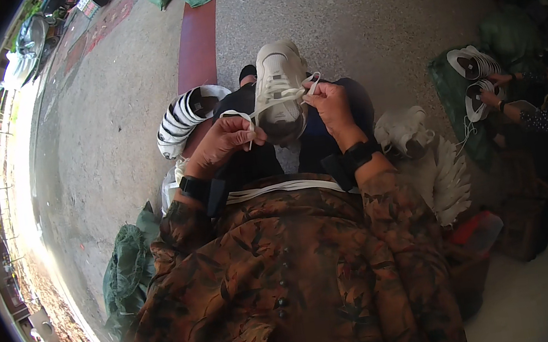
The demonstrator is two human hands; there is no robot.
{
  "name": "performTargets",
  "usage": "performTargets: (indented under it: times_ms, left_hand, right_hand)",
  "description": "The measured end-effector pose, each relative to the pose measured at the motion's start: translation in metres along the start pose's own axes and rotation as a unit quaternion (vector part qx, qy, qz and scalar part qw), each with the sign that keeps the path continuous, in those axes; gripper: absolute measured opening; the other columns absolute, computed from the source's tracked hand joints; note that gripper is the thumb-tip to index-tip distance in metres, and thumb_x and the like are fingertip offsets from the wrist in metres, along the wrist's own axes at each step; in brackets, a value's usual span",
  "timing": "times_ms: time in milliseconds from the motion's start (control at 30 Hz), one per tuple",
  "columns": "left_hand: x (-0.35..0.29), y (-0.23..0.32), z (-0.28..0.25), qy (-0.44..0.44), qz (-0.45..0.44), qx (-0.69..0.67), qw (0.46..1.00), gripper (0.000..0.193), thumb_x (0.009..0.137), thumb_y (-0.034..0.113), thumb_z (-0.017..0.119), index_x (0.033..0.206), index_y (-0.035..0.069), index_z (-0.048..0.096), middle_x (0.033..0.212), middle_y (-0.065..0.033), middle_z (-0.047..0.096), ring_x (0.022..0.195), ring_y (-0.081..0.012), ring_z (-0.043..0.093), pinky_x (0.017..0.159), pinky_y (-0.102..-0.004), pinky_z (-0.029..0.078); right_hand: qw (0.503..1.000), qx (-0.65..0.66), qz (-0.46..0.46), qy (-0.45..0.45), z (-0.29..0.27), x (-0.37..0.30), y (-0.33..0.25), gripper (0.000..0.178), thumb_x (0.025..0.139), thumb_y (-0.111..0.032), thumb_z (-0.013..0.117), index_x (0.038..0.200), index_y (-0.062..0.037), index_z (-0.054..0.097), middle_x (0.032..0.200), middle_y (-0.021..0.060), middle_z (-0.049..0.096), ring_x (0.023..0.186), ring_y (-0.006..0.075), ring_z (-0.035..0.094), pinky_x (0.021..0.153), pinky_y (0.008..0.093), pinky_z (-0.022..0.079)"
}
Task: The person threads a white shoelace through the eyelets of a white sneaker held on their lap. They pull the lace tight and adjust the loops repeatedly to secure the lacing pattern.
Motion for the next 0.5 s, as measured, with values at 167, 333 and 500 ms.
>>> performTargets:
  times_ms: [167,333,500]
  left_hand:
    - [0.029,-0.013,0.007,0.024,0.003,0.145,0.989,0.016,0.081,0.017,0.067,0.075,0.002,0.064,0.068,0.0016,0.059,0.065,-0.0054,0.053,0.059,-0.0231,0.042]
    - [0.03,-0.009,0.012,0.032,0.045,0.18,0.982,0.016,0.082,0.014,0.064,0.076,0.0,0.063,0.065,-0.0008,0.058,0.061,-0.0084,0.055,0.057,-0.0251,0.043]
    - [0.036,-0.005,0.023,0.101,0.012,0.192,0.976,0.011,0.081,0.008,0.058,0.08,-0.003,0.061,0.062,-0.0047,0.057,0.055,-0.0123,0.056,0.051,-0.0276,0.045]
  right_hand:
    - [0.971,-0.223,-0.08,0.031,0.001,-0.002,-0.008,0.01,0.073,0.001,0.065,0.069,0.0011,0.057,0.076,0.0104,0.063,0.068,0.0169,0.058,0.06,0.0318,0.045]
    - [0.902,-0.392,-0.174,0.04,0.02,-0.012,-0.028,0.013,0.07,-0.003,0.065,0.067,0.0,0.053,0.064,0.0163,0.054,0.062,0.0331,0.055,0.057,0.0401,0.043]
    - [0.899,-0.416,-0.134,-0.001,0.03,-0.006,-0.026,0.011,0.073,-0.009,0.064,0.071,-0.0015,0.056,0.068,0.018,0.056,0.068,0.0352,0.059,0.057,0.0433,0.045]
Point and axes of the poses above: each hand's wrist, its own x-axis towards the middle knuckle, its own z-axis out of the palm, y = z × x, the point moved 10 cm from there along x, towards the middle knuckle
